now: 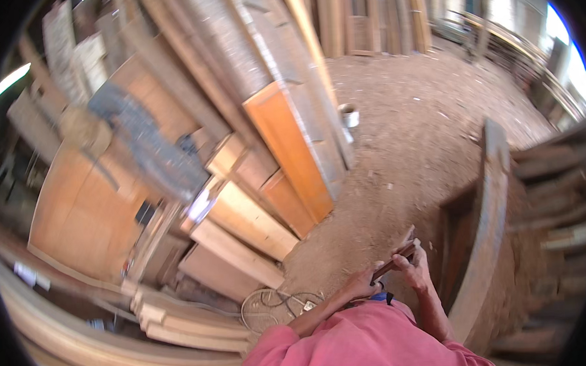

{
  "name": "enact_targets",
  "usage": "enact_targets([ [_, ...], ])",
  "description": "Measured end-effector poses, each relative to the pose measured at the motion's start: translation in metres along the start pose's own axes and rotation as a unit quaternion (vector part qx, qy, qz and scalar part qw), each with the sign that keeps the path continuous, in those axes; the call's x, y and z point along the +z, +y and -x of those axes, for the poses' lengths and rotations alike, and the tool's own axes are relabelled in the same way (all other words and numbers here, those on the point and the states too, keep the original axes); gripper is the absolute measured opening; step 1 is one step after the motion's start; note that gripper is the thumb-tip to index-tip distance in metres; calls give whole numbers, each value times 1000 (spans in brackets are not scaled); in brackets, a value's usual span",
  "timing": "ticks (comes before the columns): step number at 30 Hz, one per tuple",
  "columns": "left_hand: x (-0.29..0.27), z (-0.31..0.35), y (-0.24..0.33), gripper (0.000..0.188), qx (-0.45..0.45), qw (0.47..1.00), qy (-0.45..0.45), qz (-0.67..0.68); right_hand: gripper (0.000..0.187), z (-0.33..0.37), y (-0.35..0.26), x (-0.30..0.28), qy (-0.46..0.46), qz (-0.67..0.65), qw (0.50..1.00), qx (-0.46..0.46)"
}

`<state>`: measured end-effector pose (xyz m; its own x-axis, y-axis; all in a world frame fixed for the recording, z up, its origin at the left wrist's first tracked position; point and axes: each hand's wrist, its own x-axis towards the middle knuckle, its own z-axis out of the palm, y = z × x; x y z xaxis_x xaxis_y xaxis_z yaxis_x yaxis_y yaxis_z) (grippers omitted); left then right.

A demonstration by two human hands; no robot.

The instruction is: The person picks up several thin wood strips from a large stack of lumber by hand and inspects them before setting them down on a wooden workbench.

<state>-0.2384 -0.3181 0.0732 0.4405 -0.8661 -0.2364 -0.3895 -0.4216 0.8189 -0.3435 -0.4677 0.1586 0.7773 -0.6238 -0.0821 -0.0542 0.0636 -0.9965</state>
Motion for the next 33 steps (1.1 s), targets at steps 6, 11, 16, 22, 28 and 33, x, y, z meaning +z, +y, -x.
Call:
enact_targets([
  [6,-29,-35,-13,56,8,997,66,45,22,-97,-5,23,-158,39,984,70],
  [11,-28,-79,-23,33,-165,966,193,51,26,-158,-15,25,-337,156,925,-80],
  [16,-72,-70,-33,22,-167,861,433,207,34,-217,-39,22,-374,149,911,-83],
  [22,-156,18,-36,13,-2,662,660,354,27,-277,-11,-4,-314,213,924,-54],
  [28,-244,105,-44,34,113,518,813,240,31,-301,31,-9,-344,321,882,-37],
  [33,-349,143,-77,42,199,541,797,179,32,-331,71,28,-322,312,894,-17],
])
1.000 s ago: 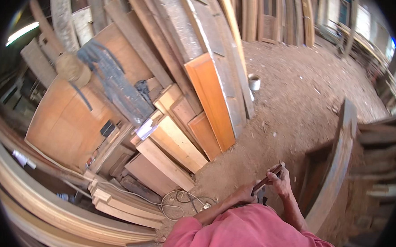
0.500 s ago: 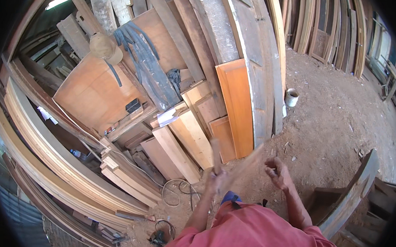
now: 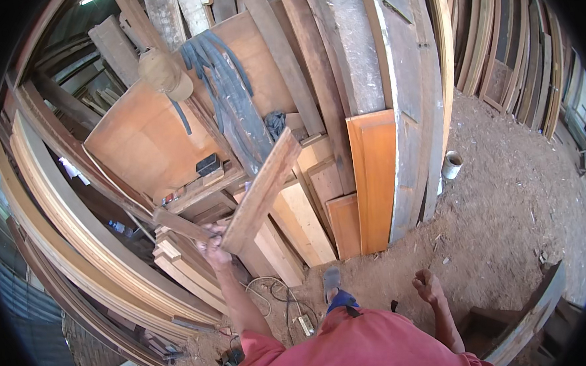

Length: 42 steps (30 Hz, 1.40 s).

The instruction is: The person picks up several thin wood strips from a large stack of lumber by hand and inspects them before setting them down on a wooden workbench.

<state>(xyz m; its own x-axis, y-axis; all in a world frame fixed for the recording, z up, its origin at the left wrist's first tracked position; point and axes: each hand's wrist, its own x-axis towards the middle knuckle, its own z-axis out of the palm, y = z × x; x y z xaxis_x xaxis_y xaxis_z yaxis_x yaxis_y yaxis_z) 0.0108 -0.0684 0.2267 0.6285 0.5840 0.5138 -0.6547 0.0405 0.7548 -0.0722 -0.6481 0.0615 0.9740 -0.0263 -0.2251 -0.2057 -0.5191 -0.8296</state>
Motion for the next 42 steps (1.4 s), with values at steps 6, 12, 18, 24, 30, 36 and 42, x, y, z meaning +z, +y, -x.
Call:
enact_targets([
  [6,-3,-149,-86,22,-41,991,116,-50,33,-90,-48,41,-28,85,996,19],
  [12,-20,-247,-199,14,-38,987,105,-118,35,-170,-69,94,-21,175,983,40],
  [18,-20,-306,-281,22,-135,954,187,-193,39,-201,-84,117,-68,175,971,147],
  [24,-68,-322,-380,24,-122,977,95,-149,40,-199,-64,125,-61,176,968,171],
  [30,-71,-331,-417,50,-196,933,110,-282,35,-205,-9,121,-90,187,958,196],
  [36,-89,-316,-425,82,-211,736,62,-640,23,-207,-28,127,-41,158,974,156],
  [42,-108,-300,-429,52,-209,828,32,-519,22,-224,-21,131,-86,105,971,199],
])
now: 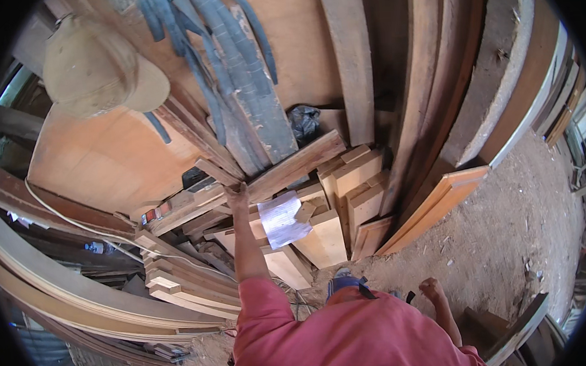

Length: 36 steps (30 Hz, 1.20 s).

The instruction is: The person picks up several thin wood strips from a large stack of lumber by hand and inspects them before setting them down on a wooden workbench.

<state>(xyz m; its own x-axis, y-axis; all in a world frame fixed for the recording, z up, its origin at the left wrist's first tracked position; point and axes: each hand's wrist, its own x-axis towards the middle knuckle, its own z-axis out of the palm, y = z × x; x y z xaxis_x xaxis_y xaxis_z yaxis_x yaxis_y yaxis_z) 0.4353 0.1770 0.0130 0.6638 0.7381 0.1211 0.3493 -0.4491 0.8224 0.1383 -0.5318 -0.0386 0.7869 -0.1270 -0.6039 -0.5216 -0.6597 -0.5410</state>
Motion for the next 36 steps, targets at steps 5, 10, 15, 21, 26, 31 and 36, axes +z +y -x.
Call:
enact_targets([
  [5,-10,10,17,48,5,999,-40,-6,21,-29,16,8,-33,16,999,14],
  [10,-19,22,33,40,90,996,-7,21,21,-53,38,25,8,-18,1000,12],
  [15,-28,18,50,38,155,987,10,-33,23,-40,-18,9,-55,-12,998,28],
  [21,-50,27,89,40,145,984,-100,-2,23,-36,-23,19,-47,-25,997,52],
  [26,-30,12,50,38,170,982,-76,-28,22,-34,-21,23,-53,-14,997,57],
  [31,-6,3,5,50,48,993,-32,-104,25,-27,-35,20,-44,-50,998,19],
  [36,20,16,37,53,-37,994,-16,-98,21,5,-3,14,-11,-72,995,62],
])
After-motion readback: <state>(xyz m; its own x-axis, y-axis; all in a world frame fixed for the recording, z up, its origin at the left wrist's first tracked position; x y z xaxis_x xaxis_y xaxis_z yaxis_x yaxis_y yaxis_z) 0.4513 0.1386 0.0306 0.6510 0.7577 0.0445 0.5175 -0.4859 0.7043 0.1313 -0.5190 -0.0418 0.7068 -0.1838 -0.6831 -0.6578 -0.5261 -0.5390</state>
